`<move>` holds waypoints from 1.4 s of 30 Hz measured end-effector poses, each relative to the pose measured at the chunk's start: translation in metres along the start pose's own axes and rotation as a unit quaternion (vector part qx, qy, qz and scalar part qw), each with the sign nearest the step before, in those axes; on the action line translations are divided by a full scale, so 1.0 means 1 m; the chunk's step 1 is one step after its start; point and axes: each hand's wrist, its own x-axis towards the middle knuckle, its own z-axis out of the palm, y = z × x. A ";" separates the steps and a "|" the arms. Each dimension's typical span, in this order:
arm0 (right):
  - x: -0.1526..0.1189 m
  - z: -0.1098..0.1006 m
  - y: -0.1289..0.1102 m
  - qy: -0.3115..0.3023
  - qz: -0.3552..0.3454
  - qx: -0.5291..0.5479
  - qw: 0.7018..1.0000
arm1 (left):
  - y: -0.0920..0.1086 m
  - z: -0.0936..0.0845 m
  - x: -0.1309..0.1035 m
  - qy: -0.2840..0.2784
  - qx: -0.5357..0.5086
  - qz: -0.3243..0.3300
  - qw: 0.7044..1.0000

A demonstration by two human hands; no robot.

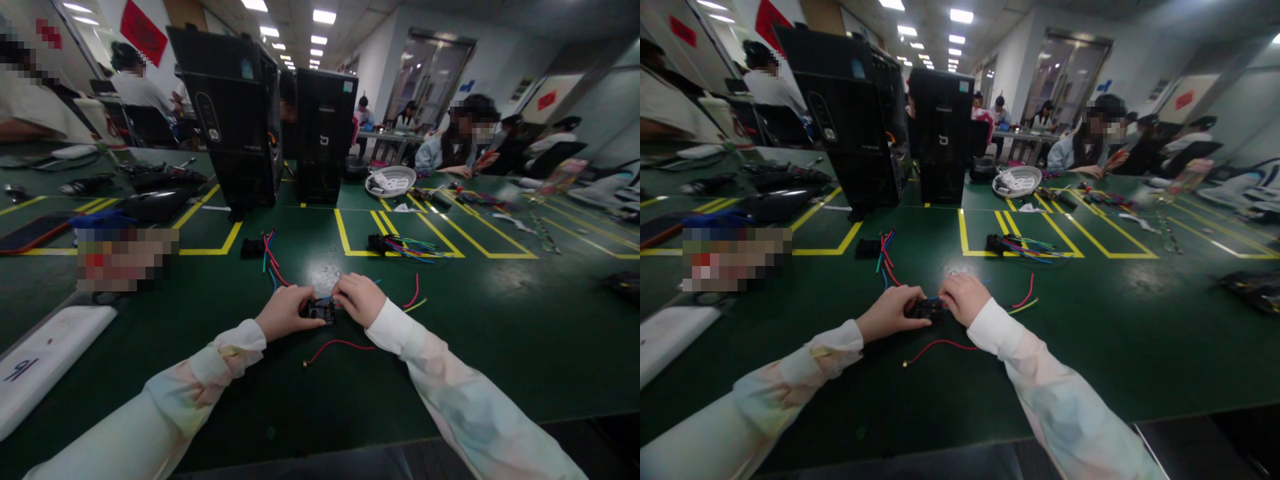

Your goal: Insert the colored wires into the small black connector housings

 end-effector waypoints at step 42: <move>0.002 0.009 0.010 0.008 0.009 0.067 0.998 | 0.000 -0.001 -0.001 -0.002 0.001 -0.002 1.000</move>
